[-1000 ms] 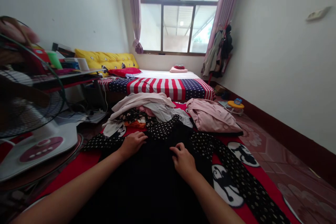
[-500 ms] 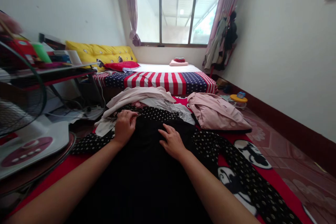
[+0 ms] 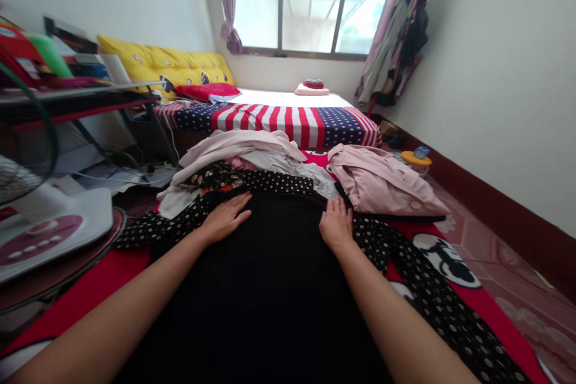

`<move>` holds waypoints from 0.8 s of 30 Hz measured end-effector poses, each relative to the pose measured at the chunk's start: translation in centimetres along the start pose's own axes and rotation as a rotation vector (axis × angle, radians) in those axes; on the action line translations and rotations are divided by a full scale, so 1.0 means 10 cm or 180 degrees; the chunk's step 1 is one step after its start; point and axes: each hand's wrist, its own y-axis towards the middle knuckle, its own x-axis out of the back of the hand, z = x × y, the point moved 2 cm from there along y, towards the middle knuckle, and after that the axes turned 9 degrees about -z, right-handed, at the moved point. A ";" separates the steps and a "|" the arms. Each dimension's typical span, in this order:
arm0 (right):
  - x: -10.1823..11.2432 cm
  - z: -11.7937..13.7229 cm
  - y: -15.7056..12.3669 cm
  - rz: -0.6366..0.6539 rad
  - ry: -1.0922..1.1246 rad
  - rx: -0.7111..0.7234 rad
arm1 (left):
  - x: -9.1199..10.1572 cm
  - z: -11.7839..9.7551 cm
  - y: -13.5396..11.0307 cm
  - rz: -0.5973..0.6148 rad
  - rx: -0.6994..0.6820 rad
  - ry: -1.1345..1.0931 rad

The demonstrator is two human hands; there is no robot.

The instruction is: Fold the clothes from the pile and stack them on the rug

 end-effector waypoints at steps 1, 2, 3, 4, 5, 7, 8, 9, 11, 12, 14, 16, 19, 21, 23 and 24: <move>0.06 0.08 -0.09 -0.0092 0.0028 0.0096 | 0.00 -0.02 -0.02 -0.0009 0.0005 0.0049; 0.10 0.17 -0.19 -0.0167 0.0115 0.0332 | -0.01 -0.04 -0.04 -0.0018 0.0000 0.0101; 0.13 0.24 -0.31 -0.0192 0.0241 0.0674 | -0.01 -0.05 -0.06 -0.0020 -0.0019 0.0149; 0.15 0.27 -0.42 -0.0158 0.0363 0.1011 | -0.02 -0.05 -0.07 -0.0015 -0.0053 0.0187; 0.14 0.26 -0.51 -0.0087 0.0429 0.1221 | -0.02 -0.04 -0.08 -0.0005 -0.0099 0.0216; 0.10 0.10 -0.63 0.0064 0.0343 0.1131 | 0.00 0.00 -0.08 0.0021 -0.0171 0.0269; 0.06 -0.01 -0.66 0.0090 0.0235 0.0904 | 0.01 0.00 -0.06 0.0050 -0.0190 0.0313; 0.03 -0.13 -0.67 0.0087 0.0134 0.0672 | 0.03 -0.01 -0.04 0.0094 -0.0197 0.0371; -0.01 -0.28 -0.66 0.0086 0.0017 0.0437 | 0.09 -0.09 -0.01 0.0181 -0.0152 0.0518; -0.02 -0.32 -0.65 0.0088 -0.0018 0.0409 | 0.12 -0.17 -0.01 0.0200 -0.0107 0.0595; 0.00 -0.33 -0.64 0.0065 -0.0101 0.0397 | 0.18 -0.39 -0.09 0.0163 -0.0037 0.0712; 0.06 -0.28 -0.63 0.0068 -0.0182 0.0436 | 0.19 -0.63 -0.27 0.0066 -0.0094 0.0747; 0.23 -0.13 -0.66 0.0273 -0.0421 0.0352 | 0.12 -0.84 -0.66 -0.0043 -0.0177 0.0508; 0.37 0.06 -0.75 0.0365 -0.0601 0.0270 | 0.07 -0.83 -0.88 -0.0193 0.0137 0.0380; 0.49 0.33 -0.92 0.0280 -0.0527 0.0460 | 0.04 -0.79 -0.99 -0.0307 0.0387 0.0329; 0.53 0.48 -1.04 0.0259 -0.0348 0.0662 | 0.03 -0.78 -1.02 -0.0340 0.0431 0.0317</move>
